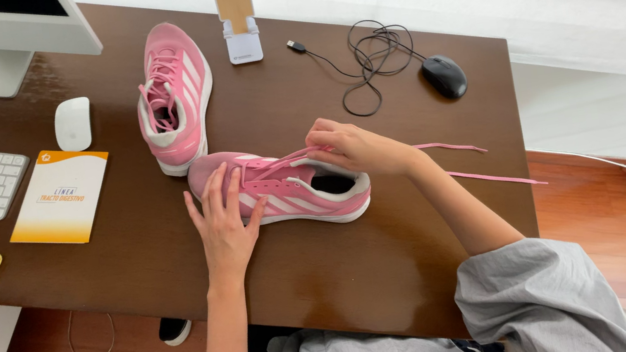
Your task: The person unlaces a pink sneaker on a desk, then relaces it by threading the laces through the eyelets and tying a knot. The second shoe remains unlaced on the desk.
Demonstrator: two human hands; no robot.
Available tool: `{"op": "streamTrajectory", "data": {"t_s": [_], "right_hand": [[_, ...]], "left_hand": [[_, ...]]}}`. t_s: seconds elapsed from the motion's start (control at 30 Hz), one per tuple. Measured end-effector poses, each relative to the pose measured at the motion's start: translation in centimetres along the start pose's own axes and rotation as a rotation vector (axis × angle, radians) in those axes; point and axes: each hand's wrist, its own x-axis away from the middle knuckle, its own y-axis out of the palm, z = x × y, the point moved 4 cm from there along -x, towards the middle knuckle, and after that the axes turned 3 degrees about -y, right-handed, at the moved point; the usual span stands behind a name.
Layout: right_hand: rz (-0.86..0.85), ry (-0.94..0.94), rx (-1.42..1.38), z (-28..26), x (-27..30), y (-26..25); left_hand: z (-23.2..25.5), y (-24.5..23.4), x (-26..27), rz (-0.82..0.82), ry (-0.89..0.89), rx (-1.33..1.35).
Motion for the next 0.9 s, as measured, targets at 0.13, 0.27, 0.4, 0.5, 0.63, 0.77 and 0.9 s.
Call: {"op": "streamTrajectory", "data": {"t_s": [0.13,0.27,0.4,0.5,0.63,0.77,0.9], "right_hand": [[-0.061,0.292,-0.125,1.2,0.4,-0.2],[0.064,0.281,-0.254,0.1,1.9,-2.4],[0.168,0.277,-0.215,-1.7,4.8,-5.6],[0.185,0.38,-0.13,-2.6,7.0,-7.1],[0.249,0.36,-0.172,-3.6,9.7,-7.9],[0.304,0.305,-0.221,-3.0,13.6,-8.8],[0.443,0.498,-0.35,0.3,19.2,-9.9]], "left_hand": [[0.0,0.1,-0.1,-0.013,0.003,-0.026],[0.1,-0.3,-0.1,-0.007,0.009,-0.051],[1.0,-1.1,-1.3,0.051,0.028,0.019],[3.3,-1.2,-3.3,0.027,0.098,0.26],[8.8,-0.1,-6.6,-0.262,0.307,0.64],[12.7,0.9,-8.7,-0.525,0.254,0.708],[13.8,0.0,-10.1,-0.469,0.337,0.642]]}}
